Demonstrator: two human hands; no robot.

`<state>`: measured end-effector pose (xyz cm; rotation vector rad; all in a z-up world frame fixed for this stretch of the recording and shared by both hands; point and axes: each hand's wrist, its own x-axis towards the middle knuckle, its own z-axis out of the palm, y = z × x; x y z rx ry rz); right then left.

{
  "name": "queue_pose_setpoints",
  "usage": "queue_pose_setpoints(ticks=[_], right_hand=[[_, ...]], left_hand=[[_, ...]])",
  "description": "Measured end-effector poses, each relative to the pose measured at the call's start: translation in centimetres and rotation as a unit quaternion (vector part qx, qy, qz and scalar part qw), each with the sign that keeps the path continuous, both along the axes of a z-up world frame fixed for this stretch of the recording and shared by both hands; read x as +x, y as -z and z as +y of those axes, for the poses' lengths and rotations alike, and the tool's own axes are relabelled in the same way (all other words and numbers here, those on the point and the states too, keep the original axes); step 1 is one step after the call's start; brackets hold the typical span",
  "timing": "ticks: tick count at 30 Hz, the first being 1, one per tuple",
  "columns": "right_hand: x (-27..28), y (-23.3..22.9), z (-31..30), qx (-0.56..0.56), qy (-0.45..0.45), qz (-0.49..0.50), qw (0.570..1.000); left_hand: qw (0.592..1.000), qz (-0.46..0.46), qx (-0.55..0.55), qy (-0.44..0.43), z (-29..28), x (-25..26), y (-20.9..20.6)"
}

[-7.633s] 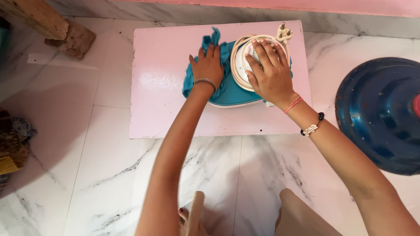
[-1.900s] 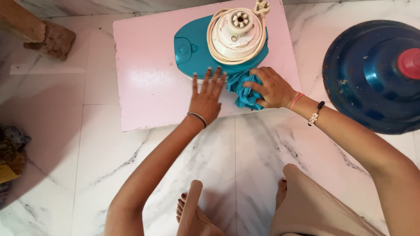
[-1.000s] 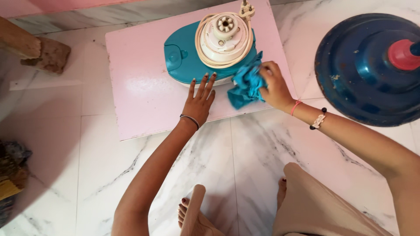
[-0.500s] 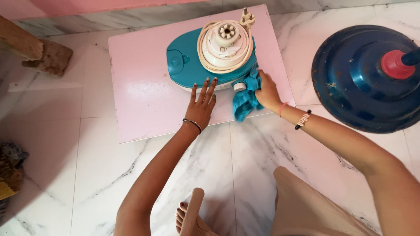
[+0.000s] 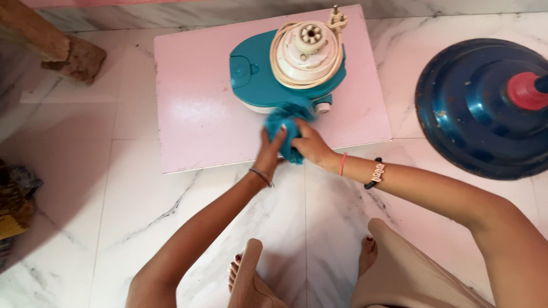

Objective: The person uses a blue cloth to wipe the surface of a teal and white electric iron placed on a pink board, then wipes the base of a blue floor fan. The iron's cord is wrapped around the iron during the process.

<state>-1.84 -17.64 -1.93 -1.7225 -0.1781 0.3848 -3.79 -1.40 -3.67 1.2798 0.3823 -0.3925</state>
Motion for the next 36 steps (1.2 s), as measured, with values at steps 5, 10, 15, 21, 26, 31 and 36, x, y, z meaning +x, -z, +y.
queue_pose_setpoints(ticks=[5,10,15,21,26,31,36], right_hand=[[3.3,-3.4,3.9,-0.032,-0.108,-0.092,0.989],[3.7,-6.7,5.5,-0.094,-0.076,-0.255,0.959],[2.9,-9.7,5.5,-0.174,-0.077,-0.422,0.887],[4.8,-9.8,4.0,-0.261,-0.104,-0.507,0.815],[4.8,-7.4,2.9,-0.382,-0.127,-0.552,0.73],[6.1,-6.5,3.0,-0.538,-0.14,-0.647,0.522],[6.5,-6.7,3.2,-0.544,-0.195,-0.629,0.519]], left_hand=[[0.968,-0.219,0.067,-0.108,4.4,3.1,-0.2],[0.912,-0.25,0.3,-0.126,5.6,4.7,-1.2],[0.862,-0.285,0.376,-0.187,8.3,7.5,2.3],[0.809,-0.217,0.482,-0.258,12.9,13.9,3.1],[0.787,-0.288,0.507,-0.202,7.4,9.9,0.7],[0.781,-0.355,0.507,-0.084,6.2,5.6,-4.3],[0.749,-0.427,0.505,-0.04,4.6,4.8,-5.0]])
